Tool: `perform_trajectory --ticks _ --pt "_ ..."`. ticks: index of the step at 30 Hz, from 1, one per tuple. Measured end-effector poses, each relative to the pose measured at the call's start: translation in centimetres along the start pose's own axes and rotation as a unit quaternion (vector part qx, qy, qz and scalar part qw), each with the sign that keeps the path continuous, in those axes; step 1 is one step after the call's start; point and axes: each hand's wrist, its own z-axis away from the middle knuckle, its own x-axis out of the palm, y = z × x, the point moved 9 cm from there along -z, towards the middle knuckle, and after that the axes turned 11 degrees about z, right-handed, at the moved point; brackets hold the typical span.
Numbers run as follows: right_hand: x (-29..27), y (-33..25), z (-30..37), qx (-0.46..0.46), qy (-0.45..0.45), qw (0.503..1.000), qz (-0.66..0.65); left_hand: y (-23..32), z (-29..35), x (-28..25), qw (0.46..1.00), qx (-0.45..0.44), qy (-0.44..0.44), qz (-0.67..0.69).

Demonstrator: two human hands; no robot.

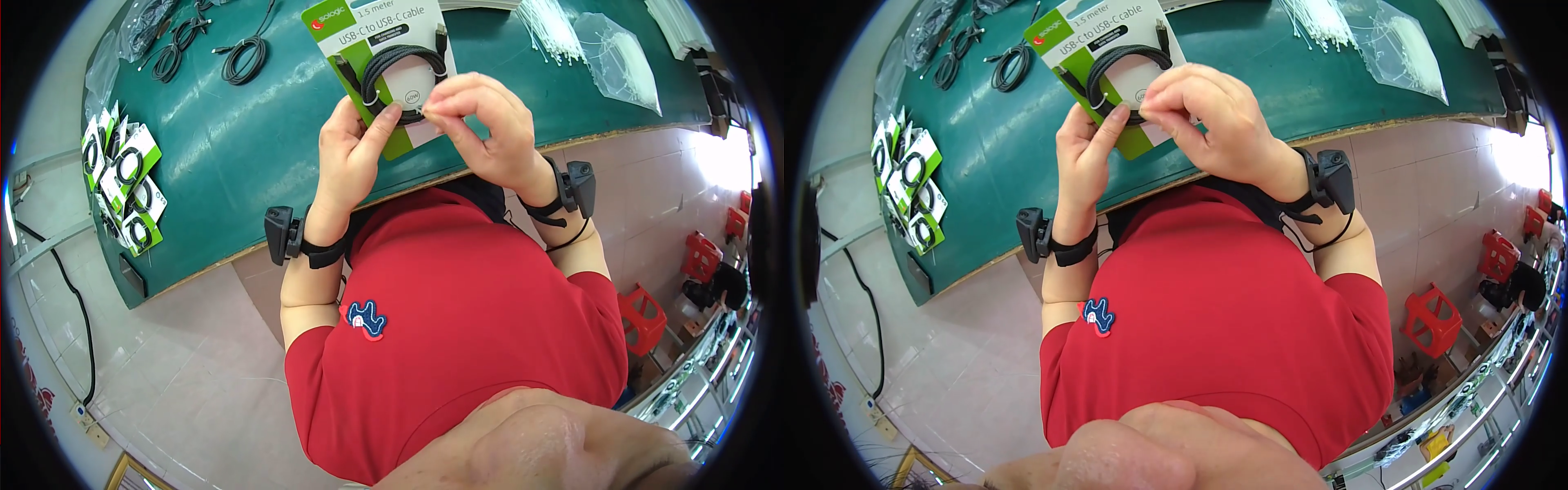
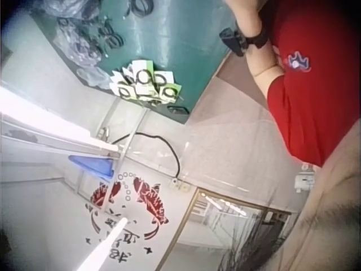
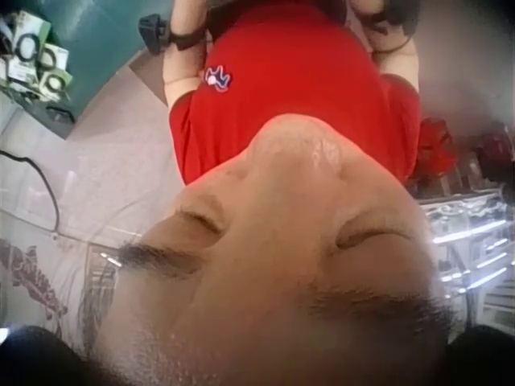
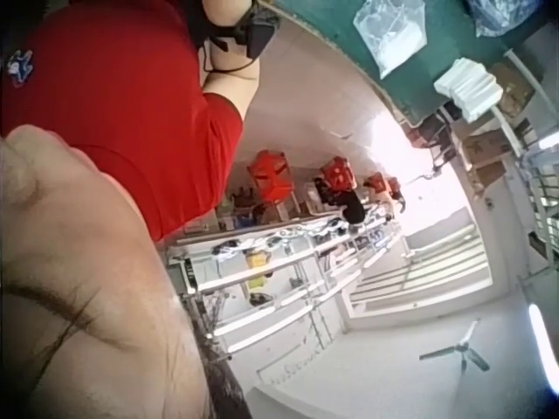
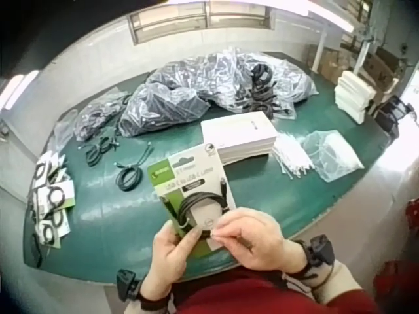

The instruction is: Packaging USB cables into retail display cards on an assembly line.

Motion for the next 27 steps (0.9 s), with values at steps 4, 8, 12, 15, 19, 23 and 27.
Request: perform_trajectory --ticks 4,8,12,15,19,23,27 --pt "0.4 -0.7 0.6 -0.018 -0.025 0.999 -0.037 1.8 0.8 0.6 0.990 0.084 -0.001 -0.117" --pt "2.4 2.6 3.5 0.206 -0.048 0.939 -0.271 3.7 2.1 2.1 0.909 0.292 -0.026 -0.296" --pt "5.0 7.3 8.5 0.409 -0.067 0.808 -0.420 2.4 4.3 2.8 0.839 0.379 -0.036 -0.388" --pt "6.0 8.4 11.8 0.469 -0.083 0.733 -0.485 0.8 5.3 2.4 0.825 0.381 -0.043 -0.415" --pt "8.5 7.4 14.8 0.498 -0.104 0.624 -0.594 -0.2 6.2 2.0 0.819 0.381 -0.054 -0.425" --pt "8.5 5.0 13.5 0.486 -0.088 0.559 -0.666 -0.5 6.4 1.8 0.819 0.383 -0.054 -0.424" --pt "7.0 2.5 10.6 0.416 -0.042 0.533 -0.736 -0.5 6.4 1.9 0.817 0.379 -0.054 -0.431"
